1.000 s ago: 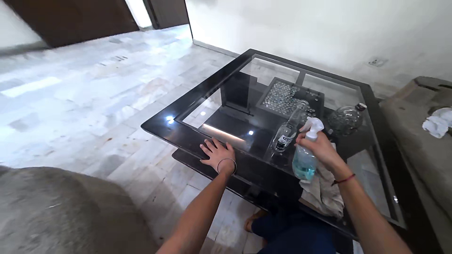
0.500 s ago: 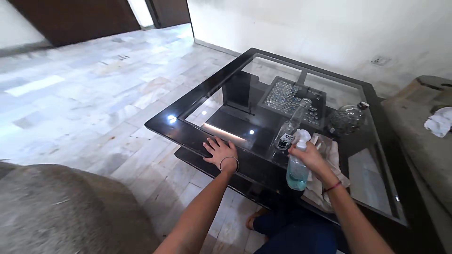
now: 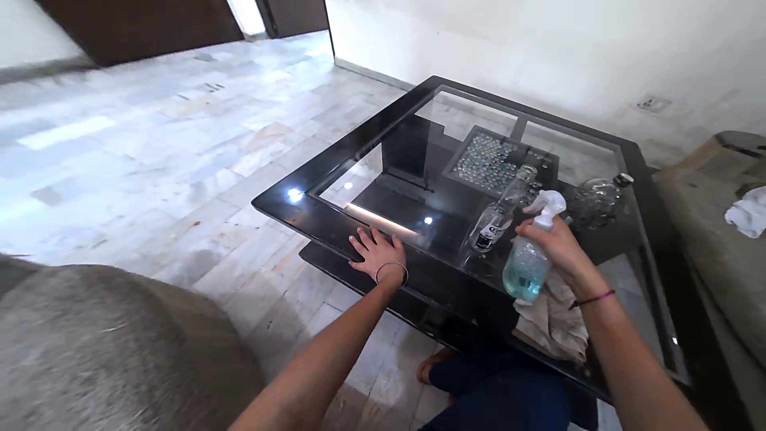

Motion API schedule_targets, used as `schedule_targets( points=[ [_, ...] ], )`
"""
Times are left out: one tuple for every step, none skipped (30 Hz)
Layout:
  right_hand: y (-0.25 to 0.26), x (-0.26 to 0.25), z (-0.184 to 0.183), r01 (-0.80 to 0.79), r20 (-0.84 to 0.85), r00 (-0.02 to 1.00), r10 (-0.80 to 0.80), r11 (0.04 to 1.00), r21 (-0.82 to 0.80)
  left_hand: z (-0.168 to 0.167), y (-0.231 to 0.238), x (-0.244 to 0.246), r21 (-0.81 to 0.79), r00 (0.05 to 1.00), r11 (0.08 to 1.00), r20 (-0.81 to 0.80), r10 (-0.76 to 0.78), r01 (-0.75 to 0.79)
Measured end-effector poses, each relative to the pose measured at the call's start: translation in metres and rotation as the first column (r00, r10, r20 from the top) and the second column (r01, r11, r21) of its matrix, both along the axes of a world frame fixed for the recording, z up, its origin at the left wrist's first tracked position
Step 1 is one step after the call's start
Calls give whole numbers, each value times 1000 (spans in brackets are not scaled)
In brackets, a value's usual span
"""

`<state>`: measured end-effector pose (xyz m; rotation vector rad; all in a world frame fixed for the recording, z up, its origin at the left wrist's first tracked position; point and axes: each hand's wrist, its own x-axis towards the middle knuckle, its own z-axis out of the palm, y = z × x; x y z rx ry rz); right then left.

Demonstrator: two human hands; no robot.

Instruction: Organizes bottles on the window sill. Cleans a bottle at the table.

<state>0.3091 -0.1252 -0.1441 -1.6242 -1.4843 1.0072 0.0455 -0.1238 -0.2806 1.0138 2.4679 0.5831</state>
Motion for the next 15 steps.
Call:
schedule_targets(
  points=[
    [-2, 1, 0, 1, -9, 1000, -1, 1000, -17, 5, -2, -2, 24, 999, 1000, 42, -7, 6],
    [-4, 1, 1, -6, -12, 1000, 5, 999, -40, 11, -3, -2, 61, 996, 998, 83, -16, 11],
    [-5, 1, 1, -7, -15, 1000, 6, 998, -55, 20, -5, -1, 127, 992, 992, 121, -38, 22],
    [-6, 2, 0, -14, -22, 1000, 13, 998, -58, 32, -5, 2, 219, 986, 974, 135, -95, 64],
    [-6, 4, -3, -25, -29, 999, 23, 998, -58, 48, -4, 5, 320, 973, 937, 129, -193, 144],
    [-7, 5, -5, -34, -32, 999, 32, 997, -62, 69, 0, 10, 390, 942, 887, 118, -314, 247],
    [-8, 6, -7, -52, -33, 998, 49, 996, -76, 93, 6, 15, 430, 892, 830, 106, -438, 356],
    [-9, 7, -9, -71, -31, 997, 68, 993, -98, 118, 14, 22, 454, 825, 762, 98, -557, 461],
    [-11, 7, -11, -80, -29, 997, 77, 990, -119, 141, 23, 29, 463, 747, 686, 75, -661, 561],
    [-13, 8, -14, -75, -24, 997, 72, 988, -136, 166, 30, 39, 445, 672, 618, 49, -739, 648],
    [-15, 8, -16, -60, -27, 998, 57, 986, -156, 189, 36, 50, 396, 612, 563, 4, -791, 726],
    [-16, 7, -18, -47, -33, 999, 42, 983, -175, 210, 40, 62, 326, 566, 521, -55, -823, 789],
    [-17, 7, -20, -42, -39, 999, 35, 980, -193, 227, 43, 75, 242, 525, 488, -120, -842, 839],
    [-19, 6, -23, -33, -37, 999, 26, 977, -213, 240, 46, 87, 151, 486, 464, -183, -854, 873],
    [-21, 4, -26, -27, -29, 999, 21, 973, -230, 249, 48, 98, 62, 445, 444, -238, -863, 894]
  ],
)
